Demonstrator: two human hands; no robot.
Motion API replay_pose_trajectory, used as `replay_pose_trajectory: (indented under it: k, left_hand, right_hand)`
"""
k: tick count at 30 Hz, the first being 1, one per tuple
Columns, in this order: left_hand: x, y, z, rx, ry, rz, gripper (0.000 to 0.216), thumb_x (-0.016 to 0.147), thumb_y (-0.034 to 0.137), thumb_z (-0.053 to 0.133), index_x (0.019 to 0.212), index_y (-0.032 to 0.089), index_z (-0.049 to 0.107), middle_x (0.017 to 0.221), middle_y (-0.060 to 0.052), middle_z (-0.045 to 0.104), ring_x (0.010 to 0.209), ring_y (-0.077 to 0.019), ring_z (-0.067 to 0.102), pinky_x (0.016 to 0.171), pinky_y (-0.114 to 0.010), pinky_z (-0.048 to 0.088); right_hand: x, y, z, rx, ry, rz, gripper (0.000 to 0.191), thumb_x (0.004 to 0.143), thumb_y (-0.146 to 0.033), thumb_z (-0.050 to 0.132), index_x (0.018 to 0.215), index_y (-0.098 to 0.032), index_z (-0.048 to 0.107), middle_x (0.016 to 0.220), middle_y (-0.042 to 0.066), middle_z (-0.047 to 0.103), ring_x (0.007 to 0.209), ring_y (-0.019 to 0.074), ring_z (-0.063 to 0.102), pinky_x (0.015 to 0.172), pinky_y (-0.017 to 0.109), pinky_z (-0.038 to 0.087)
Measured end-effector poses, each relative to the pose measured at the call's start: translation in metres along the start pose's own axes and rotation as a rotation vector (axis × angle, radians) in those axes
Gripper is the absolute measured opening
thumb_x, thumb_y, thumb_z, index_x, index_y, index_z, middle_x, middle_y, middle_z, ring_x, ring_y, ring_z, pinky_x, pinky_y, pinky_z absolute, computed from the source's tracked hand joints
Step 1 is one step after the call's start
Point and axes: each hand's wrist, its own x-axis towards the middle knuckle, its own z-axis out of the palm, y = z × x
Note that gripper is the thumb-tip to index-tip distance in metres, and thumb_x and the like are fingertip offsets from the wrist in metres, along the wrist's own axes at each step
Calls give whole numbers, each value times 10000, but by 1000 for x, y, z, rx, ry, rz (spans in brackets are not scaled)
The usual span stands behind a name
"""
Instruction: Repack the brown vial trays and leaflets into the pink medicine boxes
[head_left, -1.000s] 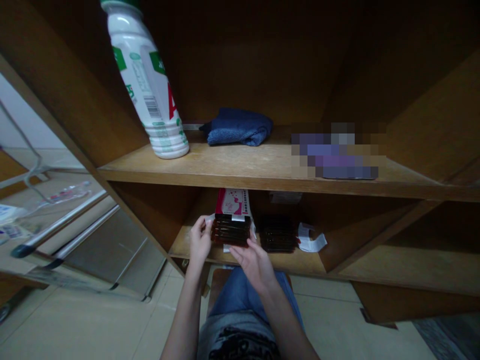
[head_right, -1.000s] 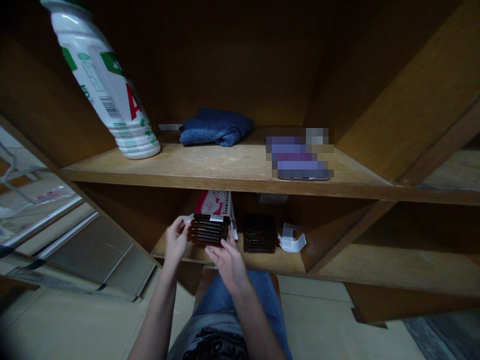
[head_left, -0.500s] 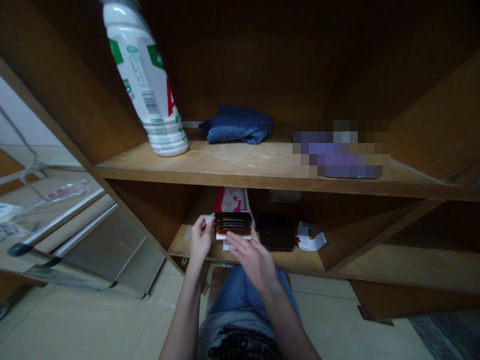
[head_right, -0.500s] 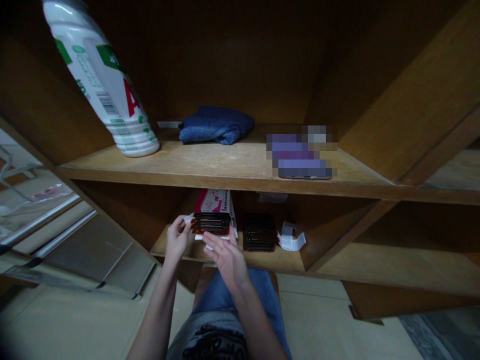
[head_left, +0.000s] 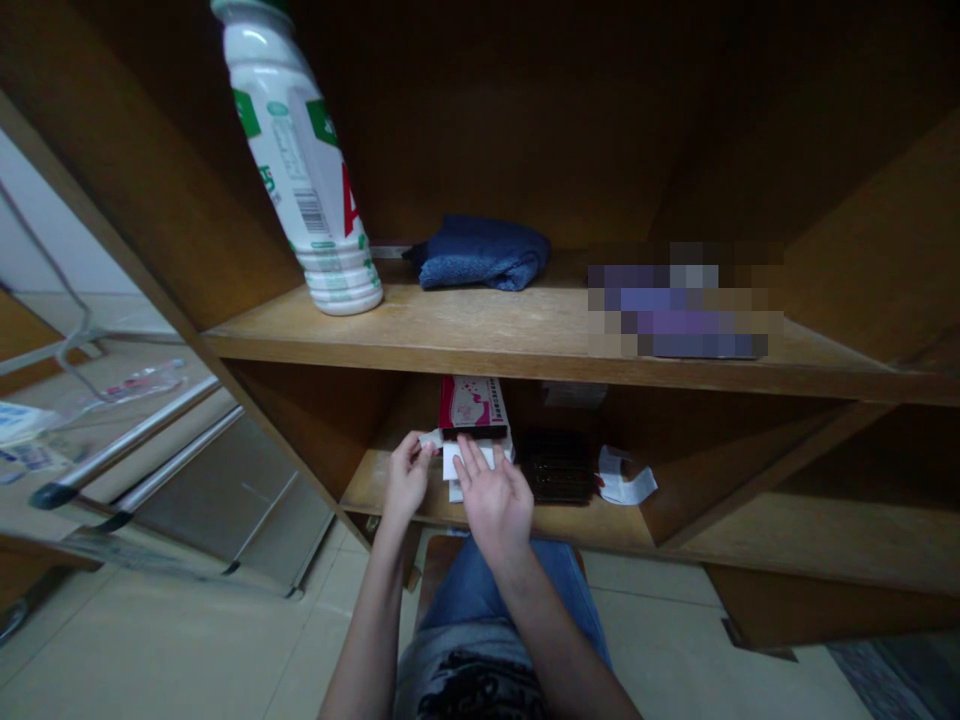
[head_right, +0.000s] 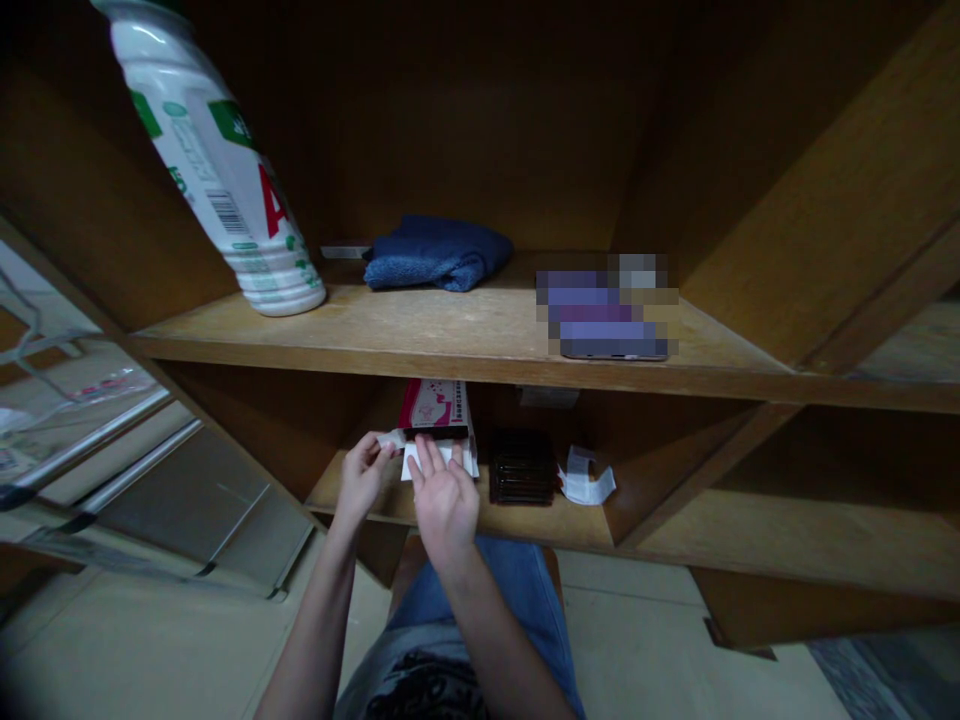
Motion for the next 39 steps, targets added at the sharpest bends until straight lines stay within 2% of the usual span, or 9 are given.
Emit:
replay_pose_trajectory:
  k: [6,8,12,15,20,23,29,32,39]
  left_hand:
    - [-4,2,0,-35,21,-32,296,744,407,613,911,167,561,818,-48,679,768,-174,643,700,-276,496]
    - [-6,5,1,-19,22,-33,292,730,421,625,862,174,543,759,-28,653,727,-156,626,658,-246,478]
    - [-11,9,2,2,21,-16,283,699,420,657,782,181,530,733,-9,602,703,-139,598,646,-230,471]
    - [-16,10,1,40,-52,6,261,725,406,642,823,174,575,828,-43,626,799,-168,616,762,-286,494]
    - [-25,8,-4,279,-199,101,422,694,408,693,1059,209,624,1260,-122,515,1173,-273,499,951,-420,434]
    - [-26,7,-5,414,-255,188,545,634,391,754,1133,242,593,1307,-109,460,1238,-290,436,1036,-464,349]
    - [-20,7,3,411,-150,234,309,751,391,650,1005,225,590,1120,-85,545,1128,-252,508,964,-425,412]
    - [-17,7,10,341,-43,153,371,724,415,666,998,202,538,1037,-80,570,1022,-237,562,899,-406,453]
    - [-6,5,29,118,1,-16,642,770,390,623,1329,208,366,1321,-135,495,1209,-237,486,1029,-406,356]
  right_hand:
    - [-12,-22,-1,-411,-141,124,428,743,-327,621,1160,-243,571,1113,81,671,938,224,650,831,382,474]
    - [-14,-36,-5,-613,-114,-28,365,735,-330,653,1079,-213,629,942,71,706,758,200,649,698,334,486]
    - [-3,-59,-23,-884,204,-480,196,699,-321,697,863,-220,663,740,9,648,658,161,568,602,280,445]
    - [6,-66,-37,-1035,239,-483,200,708,-333,692,862,-210,655,752,21,657,716,183,591,647,301,451]
    - [8,-59,-46,-1214,42,-412,247,770,-342,642,984,-220,645,993,75,700,975,247,613,893,411,421]
    - [6,-53,-46,-1208,-12,-392,298,758,-332,661,1042,-242,641,1073,72,684,1040,253,596,963,428,395]
    - [6,-49,-44,-1160,-1,-388,383,716,-304,706,1091,-260,639,1123,67,664,1067,254,586,994,426,385]
    - [5,-52,-42,-1173,14,-420,346,714,-298,707,1055,-262,662,1104,65,661,1066,256,573,985,424,390]
    - [2,-54,-38,-1230,10,-490,390,720,-304,701,1104,-281,638,1122,60,626,1061,268,525,982,442,375]
